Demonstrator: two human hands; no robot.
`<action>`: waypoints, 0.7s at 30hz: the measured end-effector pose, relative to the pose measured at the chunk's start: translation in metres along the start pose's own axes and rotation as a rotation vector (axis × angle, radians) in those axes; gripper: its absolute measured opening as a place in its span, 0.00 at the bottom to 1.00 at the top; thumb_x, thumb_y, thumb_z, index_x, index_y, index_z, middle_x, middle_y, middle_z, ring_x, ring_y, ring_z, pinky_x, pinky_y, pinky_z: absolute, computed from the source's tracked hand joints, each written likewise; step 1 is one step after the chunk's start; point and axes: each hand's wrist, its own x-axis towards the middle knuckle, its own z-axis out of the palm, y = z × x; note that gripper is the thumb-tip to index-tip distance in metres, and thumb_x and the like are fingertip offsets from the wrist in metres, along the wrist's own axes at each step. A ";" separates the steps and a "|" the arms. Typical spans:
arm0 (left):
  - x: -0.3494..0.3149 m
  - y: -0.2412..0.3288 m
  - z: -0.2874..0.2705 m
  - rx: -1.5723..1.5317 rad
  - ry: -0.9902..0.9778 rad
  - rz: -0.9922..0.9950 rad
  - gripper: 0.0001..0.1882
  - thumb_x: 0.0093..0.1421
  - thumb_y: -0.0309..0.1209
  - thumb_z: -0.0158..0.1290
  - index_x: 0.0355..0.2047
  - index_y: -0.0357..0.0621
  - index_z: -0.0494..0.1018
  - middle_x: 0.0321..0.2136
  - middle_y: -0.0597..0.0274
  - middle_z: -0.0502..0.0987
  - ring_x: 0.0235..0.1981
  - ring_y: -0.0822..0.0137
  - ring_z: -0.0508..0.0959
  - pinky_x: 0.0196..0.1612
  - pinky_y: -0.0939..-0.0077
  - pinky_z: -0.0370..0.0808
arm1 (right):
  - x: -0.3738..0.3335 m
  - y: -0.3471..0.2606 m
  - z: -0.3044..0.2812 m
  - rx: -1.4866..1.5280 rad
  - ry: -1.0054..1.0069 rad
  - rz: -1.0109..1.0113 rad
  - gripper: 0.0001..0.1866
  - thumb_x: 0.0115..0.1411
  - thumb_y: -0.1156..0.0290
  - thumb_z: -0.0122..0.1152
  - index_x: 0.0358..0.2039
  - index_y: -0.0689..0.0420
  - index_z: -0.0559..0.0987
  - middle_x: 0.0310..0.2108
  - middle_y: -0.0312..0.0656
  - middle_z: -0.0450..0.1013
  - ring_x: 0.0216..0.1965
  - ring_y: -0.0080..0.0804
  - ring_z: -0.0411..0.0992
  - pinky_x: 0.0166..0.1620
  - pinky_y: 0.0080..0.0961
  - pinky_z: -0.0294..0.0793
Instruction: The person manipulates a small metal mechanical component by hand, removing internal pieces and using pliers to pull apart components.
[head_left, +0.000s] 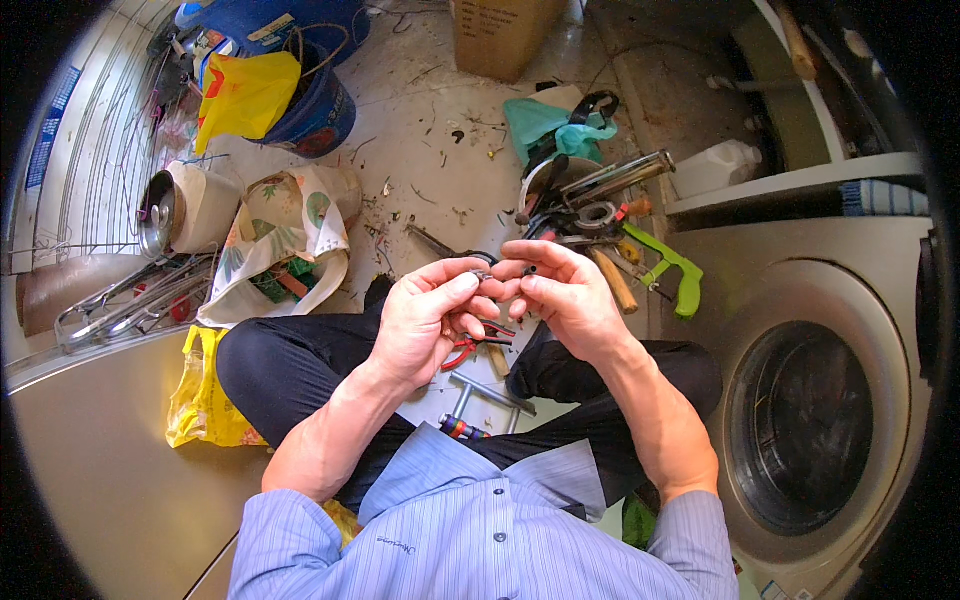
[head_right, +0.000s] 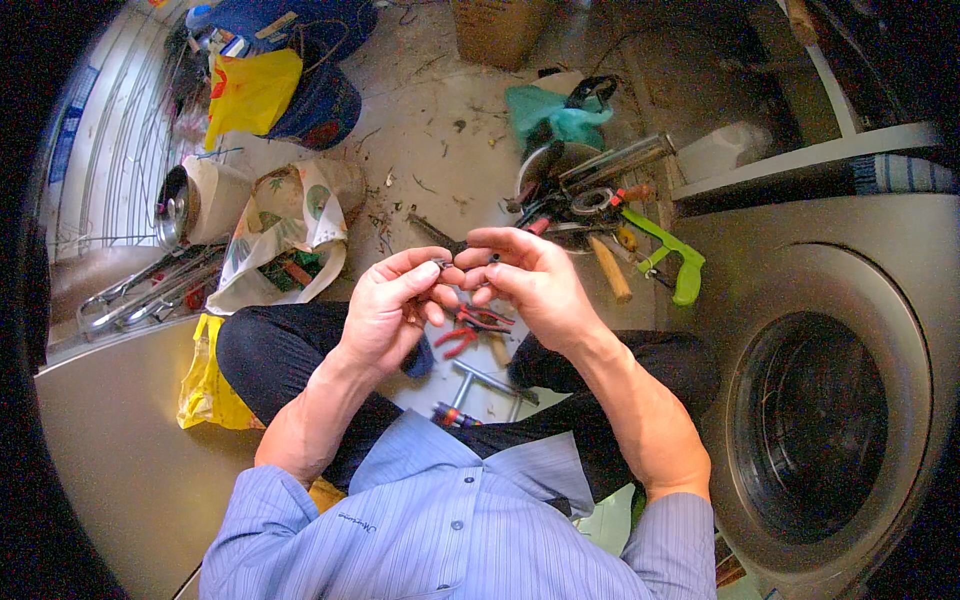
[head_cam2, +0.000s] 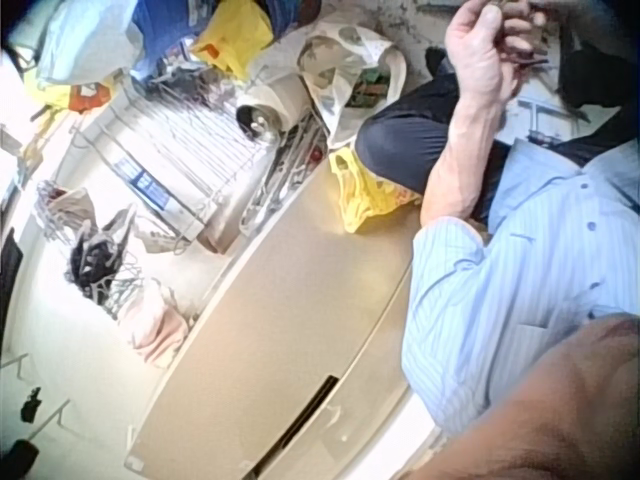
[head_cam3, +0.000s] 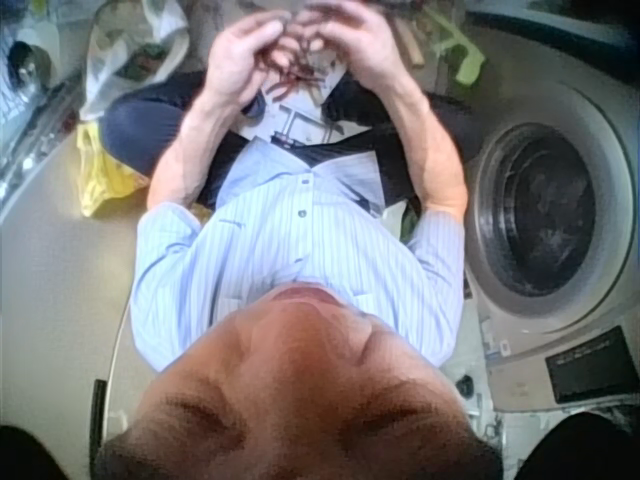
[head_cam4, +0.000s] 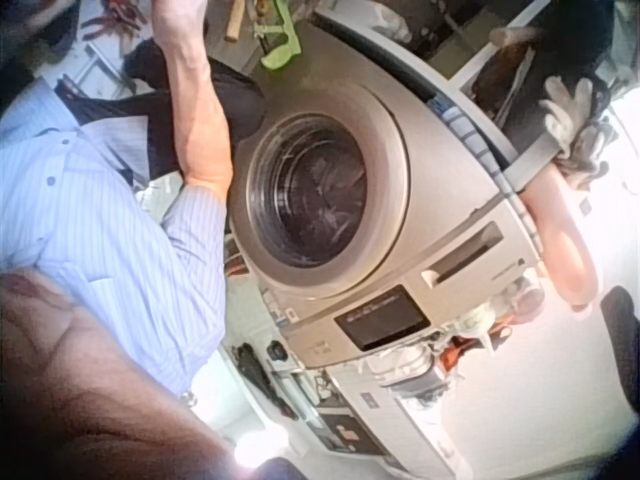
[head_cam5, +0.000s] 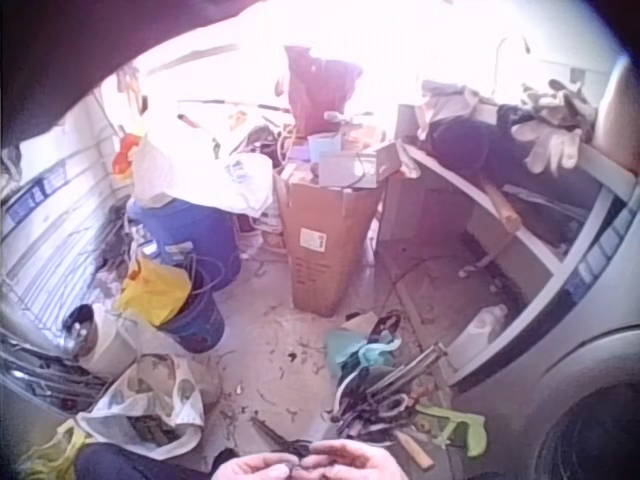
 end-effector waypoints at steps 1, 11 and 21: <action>0.000 0.000 0.000 0.003 -0.006 0.000 0.12 0.66 0.26 0.49 0.47 0.33 0.73 0.37 0.47 0.81 0.29 0.67 0.82 0.28 0.81 0.81 | 0.000 0.000 -0.001 0.026 -0.016 0.011 0.20 0.62 0.80 0.51 0.55 0.68 0.68 0.47 0.51 0.73 0.39 0.32 0.76 0.42 0.24 0.78; -0.002 -0.005 -0.004 0.045 -0.010 -0.009 0.11 0.66 0.26 0.49 0.45 0.36 0.75 0.32 0.51 0.81 0.25 0.69 0.81 0.25 0.82 0.79 | 0.000 -0.003 0.001 0.020 -0.050 0.063 0.18 0.65 0.75 0.52 0.53 0.69 0.70 0.43 0.50 0.76 0.35 0.30 0.76 0.39 0.23 0.78; -0.019 -0.069 -0.045 0.038 0.022 -0.238 0.06 0.62 0.23 0.52 0.40 0.38 0.73 0.33 0.51 0.80 0.31 0.64 0.82 0.28 0.76 0.82 | -0.008 0.034 -0.011 -0.588 0.044 0.042 0.12 0.62 0.72 0.57 0.41 0.67 0.79 0.31 0.42 0.79 0.29 0.22 0.73 0.34 0.20 0.74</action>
